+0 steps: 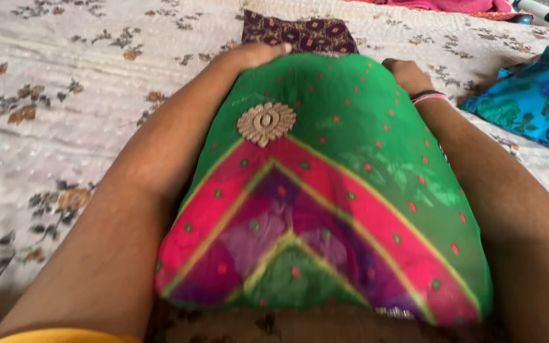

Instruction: The person smooths a floral-patterned bedsheet on a cot, then picks up two pillows from a nearby cot and places them on the sheet. The person adjusts the pillows and smooths the sheet again.

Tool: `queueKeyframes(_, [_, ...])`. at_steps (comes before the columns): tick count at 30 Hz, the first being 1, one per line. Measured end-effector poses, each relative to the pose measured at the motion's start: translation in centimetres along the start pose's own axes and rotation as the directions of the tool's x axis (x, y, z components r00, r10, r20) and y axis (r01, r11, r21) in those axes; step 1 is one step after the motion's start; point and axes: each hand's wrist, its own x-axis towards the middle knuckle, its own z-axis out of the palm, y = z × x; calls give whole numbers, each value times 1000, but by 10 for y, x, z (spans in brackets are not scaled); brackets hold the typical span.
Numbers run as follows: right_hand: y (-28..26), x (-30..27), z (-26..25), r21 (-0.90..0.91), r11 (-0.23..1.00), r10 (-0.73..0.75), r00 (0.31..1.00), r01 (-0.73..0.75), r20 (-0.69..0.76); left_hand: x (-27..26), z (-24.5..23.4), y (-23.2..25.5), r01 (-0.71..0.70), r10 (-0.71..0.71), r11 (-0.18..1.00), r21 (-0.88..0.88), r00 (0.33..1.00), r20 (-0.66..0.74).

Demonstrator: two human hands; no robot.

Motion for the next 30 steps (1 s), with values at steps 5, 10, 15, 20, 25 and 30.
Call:
queueKeyframes(5, [-11,-26,-7,123,975,189,981,-183,-42,-1,-4,-21,-11,14,1000,25,993,-119])
queueKeyframes(10, [-15,-14,-9,570,742,392,918,-352,57,-50,-23,-21,-72,4,883,-465,989,-146])
queueKeyframes(15, [-25,-6,-15,909,49,306,872,-414,381,-93,-53,46,-274,118,512,-814,961,-249])
queueKeyframes(20, [-29,-4,-41,989,-101,268,955,-106,129,-114,-76,95,-408,290,236,-882,896,-337])
queueKeyframes(25, [-34,3,-65,910,296,354,851,290,-387,-130,-88,109,-650,512,290,-703,725,-460])
queueKeyframes(30, [-14,11,-63,891,234,324,833,390,-449,-129,-84,103,-570,507,198,-798,756,-414])
